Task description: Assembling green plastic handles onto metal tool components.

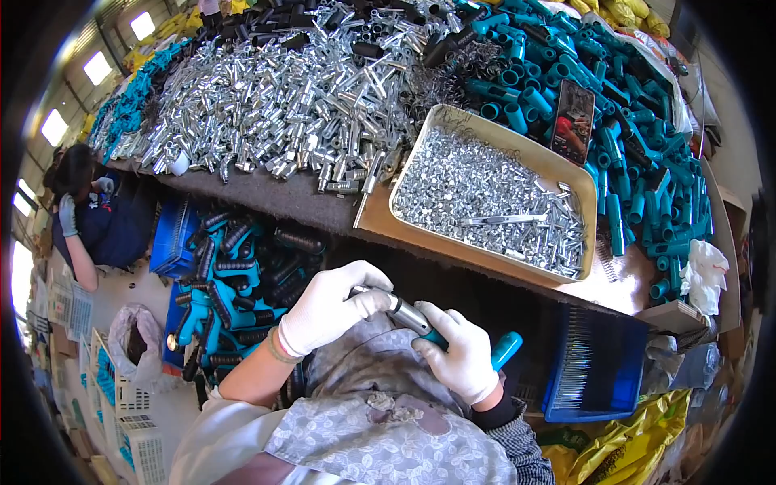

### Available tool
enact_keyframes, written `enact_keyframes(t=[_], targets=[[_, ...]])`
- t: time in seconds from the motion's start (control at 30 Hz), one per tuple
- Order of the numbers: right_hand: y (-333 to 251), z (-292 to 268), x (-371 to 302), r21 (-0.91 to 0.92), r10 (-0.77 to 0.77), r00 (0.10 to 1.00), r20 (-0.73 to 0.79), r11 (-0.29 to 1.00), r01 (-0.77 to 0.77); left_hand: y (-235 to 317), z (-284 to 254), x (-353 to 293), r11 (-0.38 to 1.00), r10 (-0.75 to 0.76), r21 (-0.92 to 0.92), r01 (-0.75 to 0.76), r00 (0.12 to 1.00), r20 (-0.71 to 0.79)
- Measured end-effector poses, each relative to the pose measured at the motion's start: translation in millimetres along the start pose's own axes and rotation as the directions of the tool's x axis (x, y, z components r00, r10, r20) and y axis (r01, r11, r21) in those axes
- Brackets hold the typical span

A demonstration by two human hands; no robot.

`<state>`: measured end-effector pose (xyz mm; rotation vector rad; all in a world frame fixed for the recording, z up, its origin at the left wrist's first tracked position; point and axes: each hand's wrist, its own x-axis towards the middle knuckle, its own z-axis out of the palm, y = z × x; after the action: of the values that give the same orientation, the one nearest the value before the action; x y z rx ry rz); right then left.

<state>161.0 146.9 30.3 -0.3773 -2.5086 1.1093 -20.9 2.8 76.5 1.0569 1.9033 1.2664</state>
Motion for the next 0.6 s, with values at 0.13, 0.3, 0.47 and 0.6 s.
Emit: enact_keyframes(t=[0.13,0.3,0.47,0.6], targets=[[6.7,2.8,-5.8,-0.173,-0.063,0.997,-0.054,0.983,0.053,-2.9,4.8,3.2,0.995,-0.006,0.103,0.004,1.000,0.023],[10.6,-7.5,-8.0,-0.183,-0.062,0.997,0.044,0.981,0.069,0.7,6.7,8.4,0.991,-0.069,0.128,0.046,0.982,0.178],[28.4,-20.5,-9.1,0.226,-0.041,0.983,0.178,0.974,-0.001,-1.0,2.2,11.5,0.709,0.510,0.290,-0.643,0.751,0.418],[29.4,-22.7,-10.2,0.307,-0.011,0.958,0.286,0.948,-0.080,2.2,3.3,10.9,0.694,0.576,0.289,-0.660,0.749,0.327]])
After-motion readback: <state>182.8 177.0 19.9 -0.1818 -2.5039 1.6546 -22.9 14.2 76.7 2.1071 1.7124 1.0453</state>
